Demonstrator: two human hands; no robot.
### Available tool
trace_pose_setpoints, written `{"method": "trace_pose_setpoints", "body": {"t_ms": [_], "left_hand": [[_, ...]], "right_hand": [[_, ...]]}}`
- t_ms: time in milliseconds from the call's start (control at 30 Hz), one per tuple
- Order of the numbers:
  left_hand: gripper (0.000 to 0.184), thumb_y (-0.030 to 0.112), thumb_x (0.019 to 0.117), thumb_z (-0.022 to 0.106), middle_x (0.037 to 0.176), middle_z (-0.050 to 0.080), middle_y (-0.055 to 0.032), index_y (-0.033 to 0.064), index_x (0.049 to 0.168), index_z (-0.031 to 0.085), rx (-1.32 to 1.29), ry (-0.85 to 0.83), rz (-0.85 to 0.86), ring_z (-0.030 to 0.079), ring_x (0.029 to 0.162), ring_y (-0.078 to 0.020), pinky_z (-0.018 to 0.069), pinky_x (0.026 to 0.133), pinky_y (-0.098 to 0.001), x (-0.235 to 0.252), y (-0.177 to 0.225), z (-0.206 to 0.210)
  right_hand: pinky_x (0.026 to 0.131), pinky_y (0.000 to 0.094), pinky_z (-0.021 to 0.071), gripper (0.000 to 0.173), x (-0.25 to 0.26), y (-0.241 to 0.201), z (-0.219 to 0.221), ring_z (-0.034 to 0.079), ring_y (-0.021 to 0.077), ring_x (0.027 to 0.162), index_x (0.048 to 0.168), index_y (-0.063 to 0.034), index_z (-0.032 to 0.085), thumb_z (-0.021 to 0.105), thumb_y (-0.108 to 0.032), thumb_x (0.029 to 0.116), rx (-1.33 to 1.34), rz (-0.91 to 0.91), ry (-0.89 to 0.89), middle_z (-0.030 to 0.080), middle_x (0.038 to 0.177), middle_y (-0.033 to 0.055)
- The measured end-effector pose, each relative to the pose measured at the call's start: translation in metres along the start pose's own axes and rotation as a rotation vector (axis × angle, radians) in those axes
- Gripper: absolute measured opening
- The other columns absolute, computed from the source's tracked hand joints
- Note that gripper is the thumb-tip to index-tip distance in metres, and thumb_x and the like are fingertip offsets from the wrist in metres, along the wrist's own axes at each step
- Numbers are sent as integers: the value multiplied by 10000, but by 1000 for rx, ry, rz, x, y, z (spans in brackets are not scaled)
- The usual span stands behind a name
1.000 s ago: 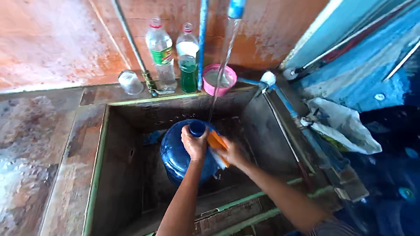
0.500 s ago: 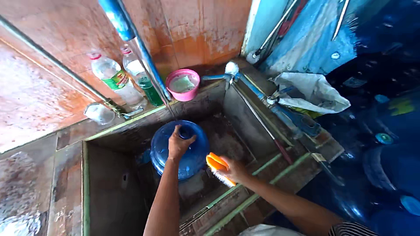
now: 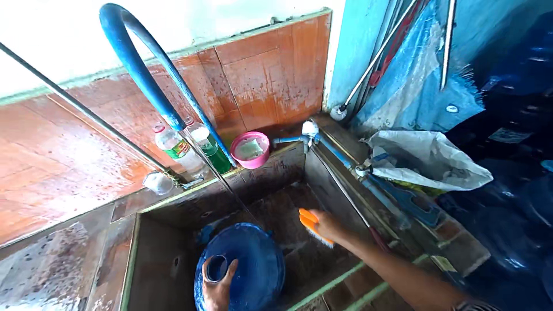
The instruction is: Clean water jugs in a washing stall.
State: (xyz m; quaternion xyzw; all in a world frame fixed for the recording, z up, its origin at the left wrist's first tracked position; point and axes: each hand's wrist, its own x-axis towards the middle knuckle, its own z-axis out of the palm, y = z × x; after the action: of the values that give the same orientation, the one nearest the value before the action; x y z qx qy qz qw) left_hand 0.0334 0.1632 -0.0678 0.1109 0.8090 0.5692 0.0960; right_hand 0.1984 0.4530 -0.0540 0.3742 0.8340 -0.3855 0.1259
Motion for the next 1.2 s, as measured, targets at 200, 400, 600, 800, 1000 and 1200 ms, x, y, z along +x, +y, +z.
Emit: {"method": "trace_pose_setpoints", "body": {"t_ms": [200,400,600,800,1000,1200], "left_hand": [[879,187,743,833,1369,544,-361,-157,1436,417,91,286,-20,528,1315,-391,388,1134,-465,-25,-19,31],[891,324,702,856,1328,574,-370,-170,1358,508,262,403,-10,548,1287,-463,392,1120,-538,-21,-28,42],[891,403,686,799,1254,622,-340,-188,1298,532,241,354,100,608,1216,-348,437,1084,-431,-14,-33,40],[930,419,697,788,1270,612,-353,-200,1329,499,266,222,160,608,1225,-359,435,1089,-435,3,-39,23],[948,437,706,790,1301,535,-444,-223,1316,489,433,123,284,514,1259,-577,366,1103,-619,22,-36,5],[839,401,747,838,1274,584,-400,-177,1286,557,445,127,260,546,1236,-561,381,1106,-615,22,-28,8]], "right_hand": [[1028,612,466,435,85,-67,-101,583,452,1261,1465,-70,558,528,-91,1031,-136,-216,328,556,1428,268],[996,690,449,324,159,-109,-171,591,491,1229,1293,-1,659,585,-120,1001,-324,-247,260,639,1275,303],[859,627,481,252,155,-51,-49,650,411,949,983,102,699,618,-136,980,-685,-64,-531,677,1014,277],[1023,688,422,366,64,40,40,564,502,1255,1231,82,666,599,-216,1029,-662,-77,-779,613,1298,336],[1077,617,423,423,-35,26,-42,518,464,1333,1419,27,551,505,-217,1077,-384,93,-100,505,1462,293],[1049,604,455,555,-95,66,-45,557,463,1300,1485,40,449,586,-270,1045,-412,412,85,536,1423,313]]}}
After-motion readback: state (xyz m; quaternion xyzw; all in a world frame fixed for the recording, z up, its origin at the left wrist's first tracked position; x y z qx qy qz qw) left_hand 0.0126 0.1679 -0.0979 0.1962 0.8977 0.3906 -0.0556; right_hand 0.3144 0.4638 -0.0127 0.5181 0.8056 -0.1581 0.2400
